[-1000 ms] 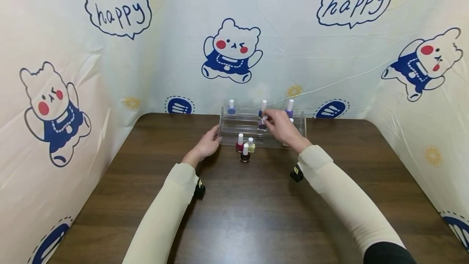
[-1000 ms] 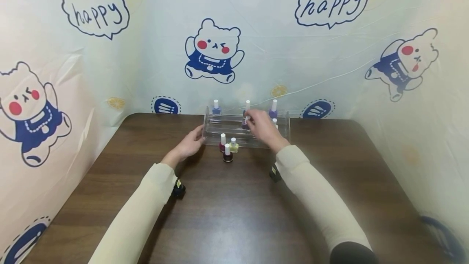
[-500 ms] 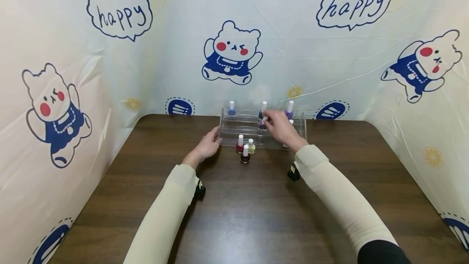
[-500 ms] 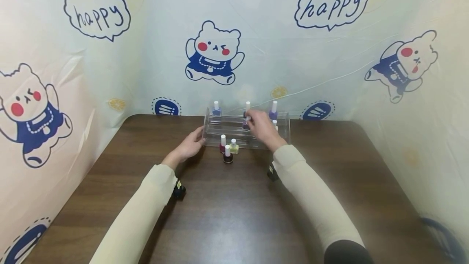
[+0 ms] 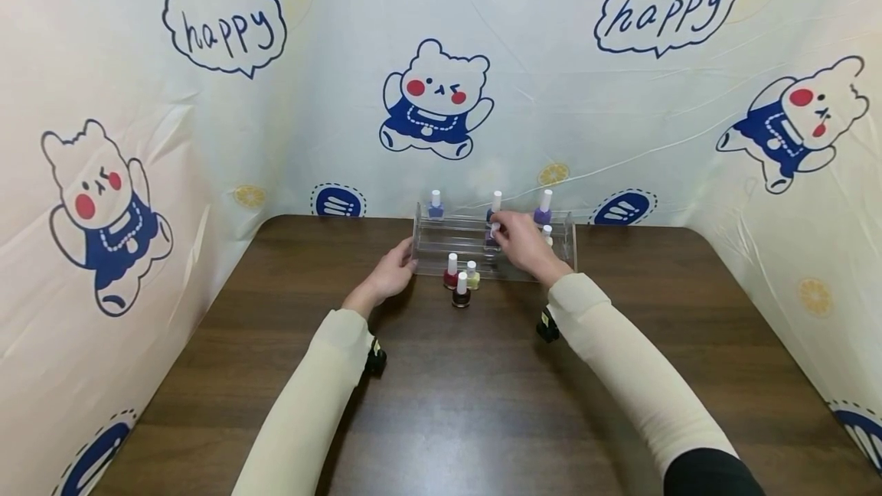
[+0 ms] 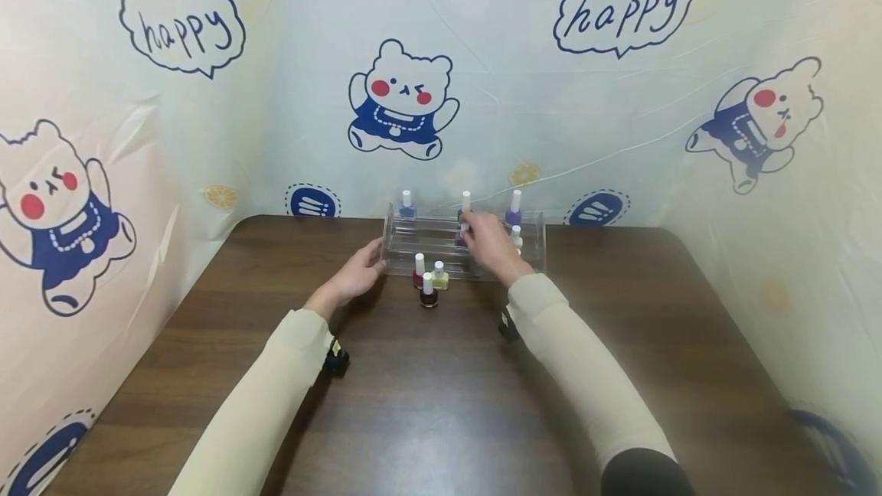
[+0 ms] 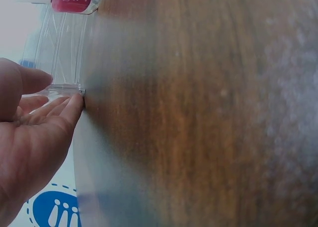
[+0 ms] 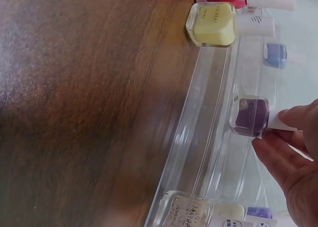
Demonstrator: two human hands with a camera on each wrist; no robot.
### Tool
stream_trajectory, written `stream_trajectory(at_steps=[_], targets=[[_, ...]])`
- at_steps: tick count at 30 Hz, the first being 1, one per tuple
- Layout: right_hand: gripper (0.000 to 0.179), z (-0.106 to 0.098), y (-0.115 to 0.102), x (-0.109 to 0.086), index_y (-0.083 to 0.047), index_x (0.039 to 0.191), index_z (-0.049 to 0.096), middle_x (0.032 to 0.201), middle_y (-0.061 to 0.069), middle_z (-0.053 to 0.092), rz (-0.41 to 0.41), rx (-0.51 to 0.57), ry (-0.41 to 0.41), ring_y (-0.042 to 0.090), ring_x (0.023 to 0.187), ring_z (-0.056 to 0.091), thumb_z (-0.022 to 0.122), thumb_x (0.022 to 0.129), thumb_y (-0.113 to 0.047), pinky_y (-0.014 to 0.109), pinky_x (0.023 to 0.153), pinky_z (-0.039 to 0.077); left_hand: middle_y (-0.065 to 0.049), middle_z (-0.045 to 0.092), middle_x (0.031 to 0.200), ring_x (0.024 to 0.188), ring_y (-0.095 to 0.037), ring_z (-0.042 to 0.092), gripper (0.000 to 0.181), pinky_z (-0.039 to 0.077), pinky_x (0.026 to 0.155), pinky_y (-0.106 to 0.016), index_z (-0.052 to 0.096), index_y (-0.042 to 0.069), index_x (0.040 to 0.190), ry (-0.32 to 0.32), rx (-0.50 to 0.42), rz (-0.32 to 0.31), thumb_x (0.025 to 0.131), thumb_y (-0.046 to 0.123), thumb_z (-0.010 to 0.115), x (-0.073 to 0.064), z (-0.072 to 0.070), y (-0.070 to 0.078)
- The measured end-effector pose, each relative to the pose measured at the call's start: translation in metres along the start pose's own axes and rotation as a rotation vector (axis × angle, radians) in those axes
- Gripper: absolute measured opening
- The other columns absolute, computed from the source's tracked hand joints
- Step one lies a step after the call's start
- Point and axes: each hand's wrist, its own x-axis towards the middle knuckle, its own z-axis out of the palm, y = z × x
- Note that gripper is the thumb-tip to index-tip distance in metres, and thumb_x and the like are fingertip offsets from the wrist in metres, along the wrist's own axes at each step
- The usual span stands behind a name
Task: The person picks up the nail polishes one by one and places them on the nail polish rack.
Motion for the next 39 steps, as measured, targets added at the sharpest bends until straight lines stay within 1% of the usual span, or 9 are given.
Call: stream_trajectory(at_steps=[11, 18, 24, 31, 34, 39], targets=[[0.028, -0.003, -0.002, 0.001, 0.006, 0.125, 0.065, 0.119, 0.021, 0.070, 0.030, 0.000, -0.037, 0.032, 0.103, 0.071, 0.064, 0.098, 0.000, 0.042, 0.089, 0.060, -0.021, 0.034, 0.163, 0.147, -0.035, 0.039, 0.059, 0.033, 0.120, -0.047, 0.020, 0.005, 0.163, 0.003, 0.002, -0.003, 0.108, 0.004, 0.040, 0.000, 0.001, 0.000], [0.034, -0.011, -0.001, -0.001, 0.005, 0.129, 0.062, 0.117, 0.020, 0.070, 0.046, -0.030, -0.048, 0.033, 0.108, 0.068, 0.068, 0.096, -0.003, 0.045, 0.096, 0.056, -0.021, 0.033, 0.163, 0.147, -0.035, 0.039, 0.059, 0.033, 0.120, -0.047, 0.020, 0.006, 0.163, 0.002, -0.002, -0.013, 0.108, 0.004, 0.040, 0.000, 0.000, 0.000], [0.039, -0.017, 0.002, -0.004, 0.005, 0.132, 0.060, 0.125, 0.022, 0.067, 0.058, -0.033, -0.066, 0.034, 0.113, 0.066, 0.069, 0.096, -0.004, 0.045, 0.100, 0.054, -0.021, 0.033, 0.163, 0.147, -0.035, 0.038, 0.059, 0.032, 0.121, -0.047, 0.020, 0.007, 0.163, 0.003, 0.003, -0.020, 0.108, 0.005, 0.040, 0.000, 0.000, 0.001], [0.036, -0.021, 0.003, -0.010, 0.004, 0.129, 0.061, 0.121, 0.021, 0.067, 0.071, -0.013, -0.078, 0.035, 0.111, 0.066, 0.070, 0.095, -0.005, 0.046, 0.097, 0.056, -0.021, 0.033, 0.163, 0.147, -0.035, 0.039, 0.059, 0.032, 0.121, -0.047, 0.019, 0.006, 0.163, 0.000, 0.005, -0.008, 0.108, 0.004, 0.040, 0.001, 0.000, -0.001], [0.038, -0.023, 0.003, -0.014, 0.004, 0.131, 0.060, 0.121, 0.023, 0.067, 0.078, -0.013, -0.077, 0.035, 0.110, 0.065, 0.070, 0.096, -0.005, 0.047, 0.095, 0.056, -0.021, 0.033, 0.163, 0.147, -0.036, 0.038, 0.059, 0.032, 0.121, -0.047, 0.019, 0.006, 0.163, -0.003, 0.001, -0.003, 0.108, 0.004, 0.039, 0.001, 0.000, -0.001], [0.039, -0.025, 0.004, -0.019, 0.006, 0.130, 0.060, 0.121, 0.025, 0.067, 0.061, -0.019, -0.069, 0.034, 0.107, 0.066, 0.071, 0.095, -0.005, 0.048, 0.095, 0.056, -0.022, 0.033, 0.163, 0.147, -0.036, 0.039, 0.059, 0.033, 0.120, -0.047, 0.019, 0.005, 0.163, -0.006, -0.007, 0.001, 0.108, 0.003, 0.039, 0.002, 0.000, -0.001]])
